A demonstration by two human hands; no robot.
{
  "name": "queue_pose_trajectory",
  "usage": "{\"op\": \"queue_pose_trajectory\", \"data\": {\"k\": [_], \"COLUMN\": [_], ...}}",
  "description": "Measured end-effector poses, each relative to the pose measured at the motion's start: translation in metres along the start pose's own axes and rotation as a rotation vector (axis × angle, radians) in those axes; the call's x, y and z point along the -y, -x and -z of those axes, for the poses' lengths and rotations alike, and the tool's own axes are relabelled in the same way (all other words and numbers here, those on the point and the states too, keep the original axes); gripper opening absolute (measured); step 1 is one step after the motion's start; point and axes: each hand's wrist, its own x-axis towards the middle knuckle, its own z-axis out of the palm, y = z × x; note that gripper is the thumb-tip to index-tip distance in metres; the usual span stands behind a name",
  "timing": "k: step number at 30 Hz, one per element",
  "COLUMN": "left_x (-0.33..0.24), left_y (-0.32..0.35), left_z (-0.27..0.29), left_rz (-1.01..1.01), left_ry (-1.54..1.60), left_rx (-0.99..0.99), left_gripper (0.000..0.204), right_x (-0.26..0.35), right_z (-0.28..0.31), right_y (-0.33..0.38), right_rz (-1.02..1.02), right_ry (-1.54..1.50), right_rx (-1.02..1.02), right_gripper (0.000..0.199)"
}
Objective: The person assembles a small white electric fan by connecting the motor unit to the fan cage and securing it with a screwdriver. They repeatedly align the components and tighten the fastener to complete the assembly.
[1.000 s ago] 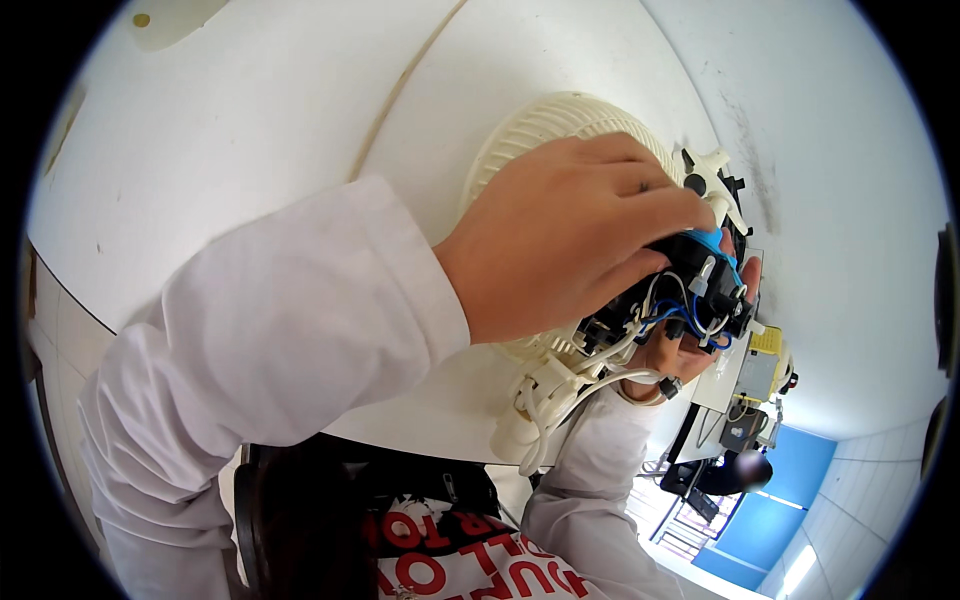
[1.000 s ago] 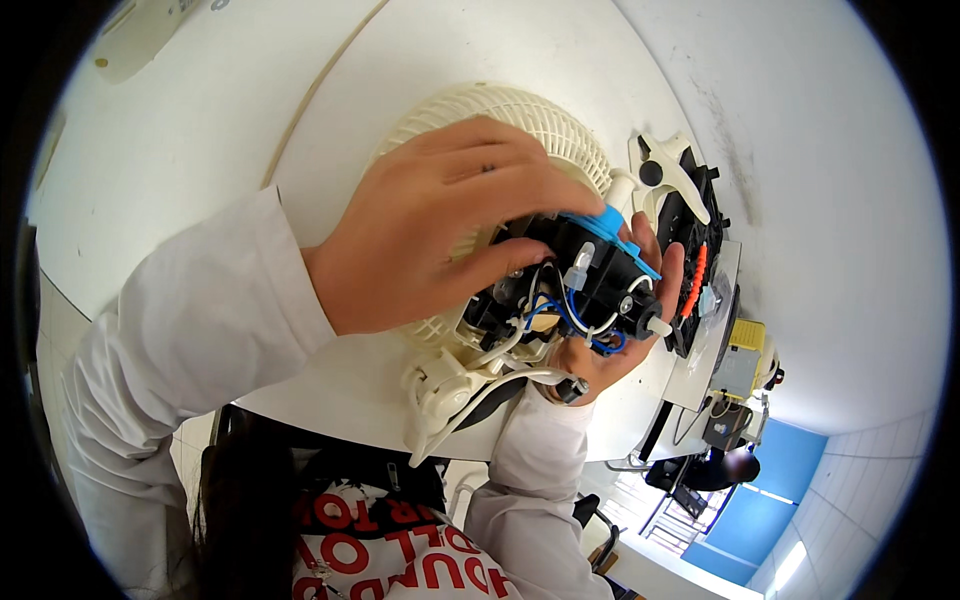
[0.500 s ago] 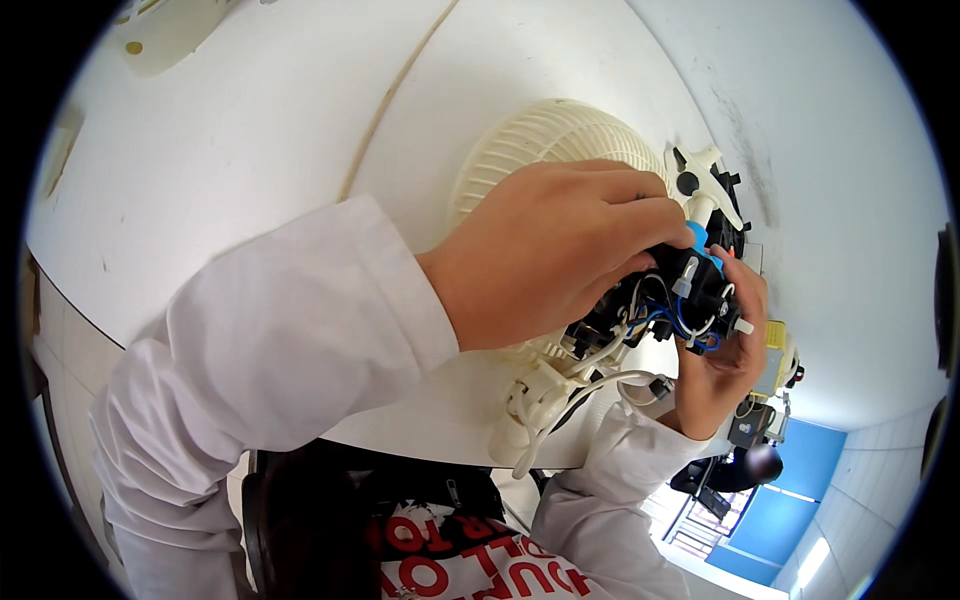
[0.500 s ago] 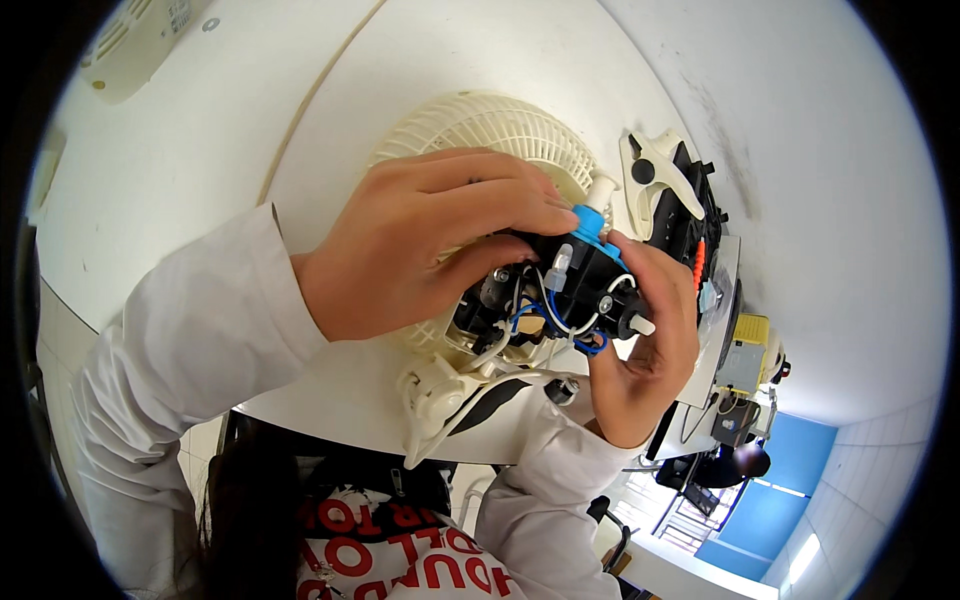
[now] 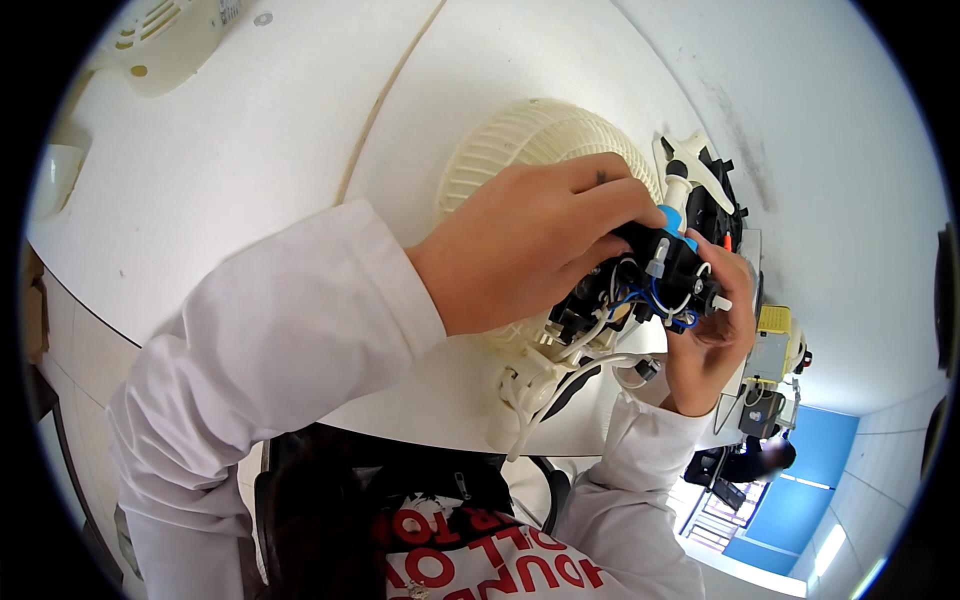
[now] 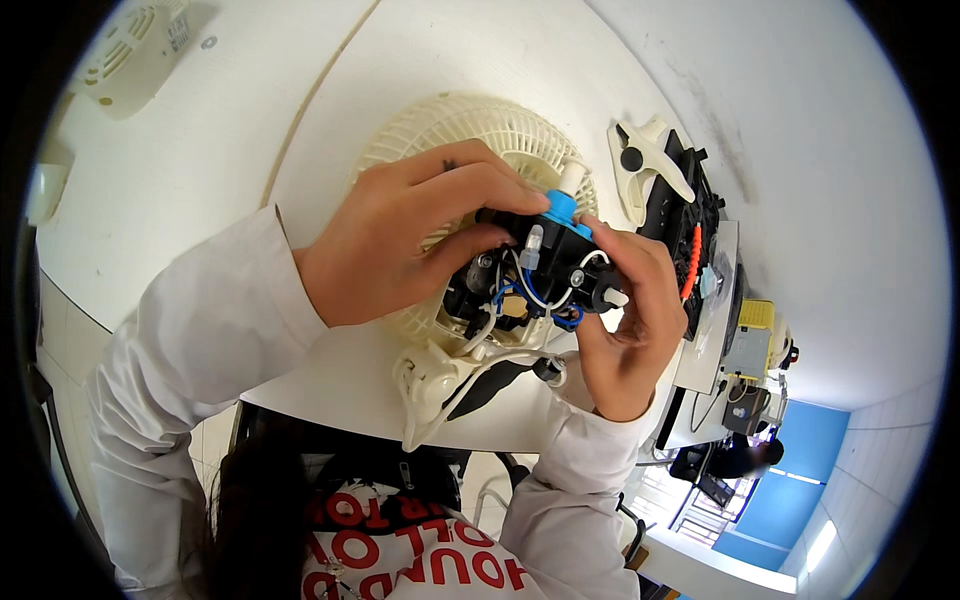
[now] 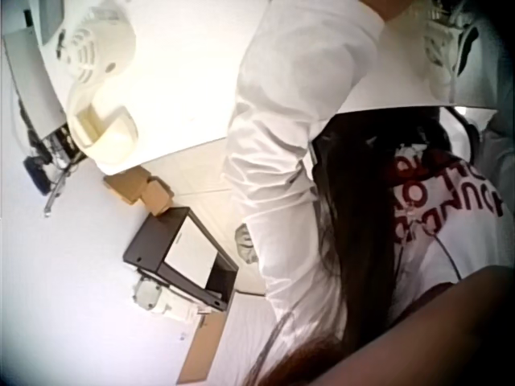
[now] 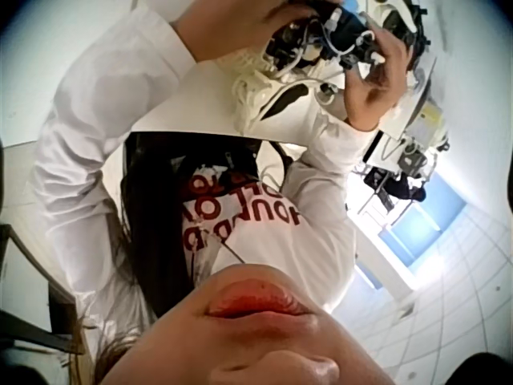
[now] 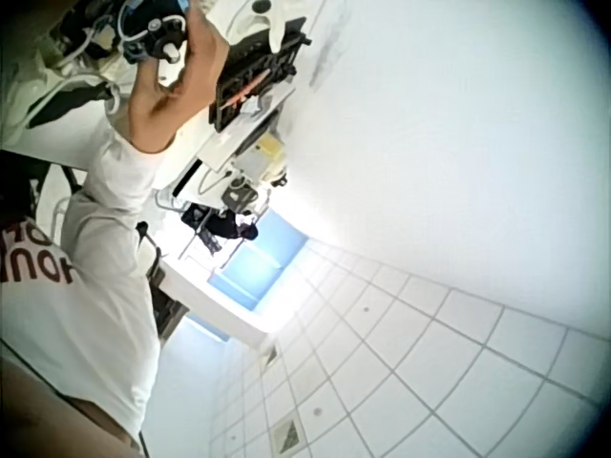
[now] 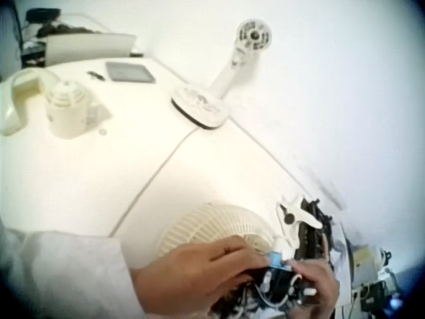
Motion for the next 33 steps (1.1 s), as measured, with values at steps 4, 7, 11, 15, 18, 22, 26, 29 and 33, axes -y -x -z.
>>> {"op": "queue_pose_trajectory", "data": {"k": [4, 7, 11, 15, 18, 22, 26, 29, 33], "left_x": [0.001, 0.0, 0.005, 0.012, 0.013, 0.015, 0.014, 0.016, 0.017], "left_y": [0.0, 0.0, 0.002, 0.002, 0.002, -0.001, -0.001, -0.001, -0.001], "left_z": [-0.004, 0.0, -0.003, -0.002, 0.001, 0.002, 0.003, 0.002, -0.001], "left_rz": [0.057, 0.05, -0.066, -0.088, -0.053, -0.036, -0.022, -0.031, -0.025], "left_ry": [0.041, -0.058, -0.232, -0.248, -0.239, -0.22, -0.199, -0.197, -0.184], "left_rx": [-0.047, 0.005, -0.061, 0.0, 0.035, 0.063, 0.053, 0.046, 0.043], "left_gripper": [0.047, 0.049, 0.042, 0.035, 0.029, 0.024, 0.022, 0.022, 0.022], "right_x": [-0.001, -0.002, -0.001, -0.006, -0.008, -0.005, 0.001, 0.013, 0.017], "right_z": [-0.001, 0.001, -0.002, -0.003, 0.002, 0.008, 0.015, 0.015, 0.02], "right_y": [0.001, 0.001, -0.002, -0.001, 0.002, 0.001, 0.0, -0.007, -0.018], "right_rz": [-0.023, -0.072, -0.009, 0.008, -0.059, -0.085, -0.051, -0.028, -0.051], "right_ry": [-0.069, -0.062, -0.054, -0.05, -0.052, -0.056, 0.099, 0.26, 0.258], "right_rx": [0.0, 0.026, 0.013, 0.026, 0.075, 0.154, 0.24, 0.279, 0.337], "right_gripper": [0.055, 0.054, 0.053, 0.049, 0.052, 0.061, 0.065, 0.066, 0.063]}}
